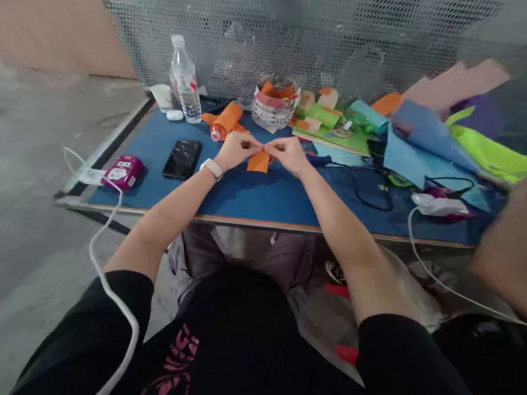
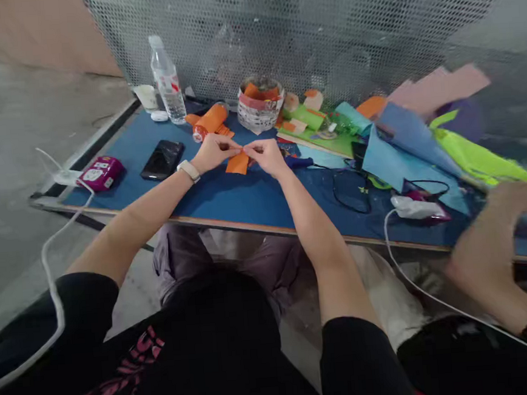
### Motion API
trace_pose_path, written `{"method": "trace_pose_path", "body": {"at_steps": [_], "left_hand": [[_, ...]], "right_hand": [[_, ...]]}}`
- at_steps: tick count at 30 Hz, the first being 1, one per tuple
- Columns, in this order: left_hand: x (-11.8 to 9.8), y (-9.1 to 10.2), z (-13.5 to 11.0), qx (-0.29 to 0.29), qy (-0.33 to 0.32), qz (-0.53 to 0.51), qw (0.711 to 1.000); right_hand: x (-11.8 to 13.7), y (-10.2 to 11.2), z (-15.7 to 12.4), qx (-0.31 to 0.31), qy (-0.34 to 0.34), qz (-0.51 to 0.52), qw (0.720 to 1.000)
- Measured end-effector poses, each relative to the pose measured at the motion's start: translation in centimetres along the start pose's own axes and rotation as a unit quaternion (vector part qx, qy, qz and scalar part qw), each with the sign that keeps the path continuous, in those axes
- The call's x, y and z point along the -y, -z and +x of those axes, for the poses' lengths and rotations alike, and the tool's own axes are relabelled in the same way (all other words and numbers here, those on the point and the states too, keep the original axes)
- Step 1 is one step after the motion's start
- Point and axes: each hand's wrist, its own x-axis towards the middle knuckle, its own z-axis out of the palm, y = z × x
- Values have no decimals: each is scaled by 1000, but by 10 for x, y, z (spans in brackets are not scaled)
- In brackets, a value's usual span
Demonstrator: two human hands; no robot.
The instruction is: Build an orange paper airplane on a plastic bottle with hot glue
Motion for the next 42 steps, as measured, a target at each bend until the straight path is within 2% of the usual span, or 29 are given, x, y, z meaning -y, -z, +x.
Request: {"method": "trace_pose_path", "body": {"at_steps": [10,21,26,42], "left_hand": [[-3,-1,-1,2,40,-31,999],[-10,2,0,-6,38,-37,999],[-12,1,-1,2,44,-49,998],[-7,0,0,-12,45,-66,997]], "right_hand": [[-4,5,3,-9,16,-7,1000],[-5,1,4,-12,15,24,1000],[-4,0,2,1,-8,-1,1000],[-4,2,4,-40,12,-3,999]]}}
